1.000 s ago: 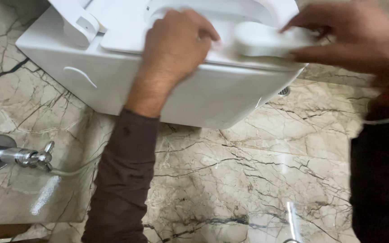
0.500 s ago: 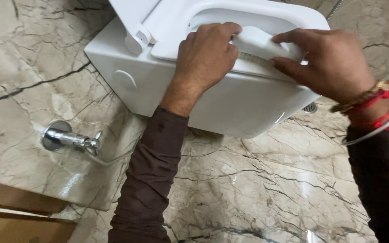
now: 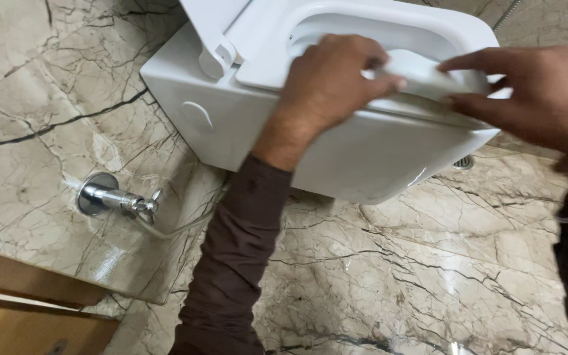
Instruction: The person fits a toilet seat and cleans the mounting area with a small white brush. They manipulate the seat cover and use their hands to secure the base to the wall-mounted toilet unit.
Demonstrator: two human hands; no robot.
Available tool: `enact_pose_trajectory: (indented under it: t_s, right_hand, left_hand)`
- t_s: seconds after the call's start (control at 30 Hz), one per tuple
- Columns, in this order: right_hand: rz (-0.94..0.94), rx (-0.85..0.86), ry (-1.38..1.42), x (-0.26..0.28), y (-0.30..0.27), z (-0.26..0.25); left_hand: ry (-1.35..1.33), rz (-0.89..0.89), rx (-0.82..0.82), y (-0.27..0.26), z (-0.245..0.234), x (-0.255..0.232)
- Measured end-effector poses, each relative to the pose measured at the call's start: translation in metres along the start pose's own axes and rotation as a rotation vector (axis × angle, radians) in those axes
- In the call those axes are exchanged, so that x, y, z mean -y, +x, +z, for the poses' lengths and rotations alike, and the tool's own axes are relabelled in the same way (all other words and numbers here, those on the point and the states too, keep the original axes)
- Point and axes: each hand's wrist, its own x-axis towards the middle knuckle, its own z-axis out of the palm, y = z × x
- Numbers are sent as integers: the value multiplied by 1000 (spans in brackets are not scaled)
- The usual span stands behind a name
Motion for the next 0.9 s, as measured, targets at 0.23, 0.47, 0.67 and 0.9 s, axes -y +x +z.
enact_pose_trajectory:
  t_s: [0.23,0.47,0.67,0.9]
  right_hand:
    - [-458,-457,339,73,30,36]
    - [-393,-263,381,63,27,17]
    - [44,137,77,-1,0,-19]
    - [103,45,115,-15,-6,-8]
  left_hand:
    - [207,-197,-237,-16,-51,33]
    - [126,-182,-182,-19,-47,34]
    - [37,139,-103,-16,-5,39]
    - [248,-9,113,-17,7,33]
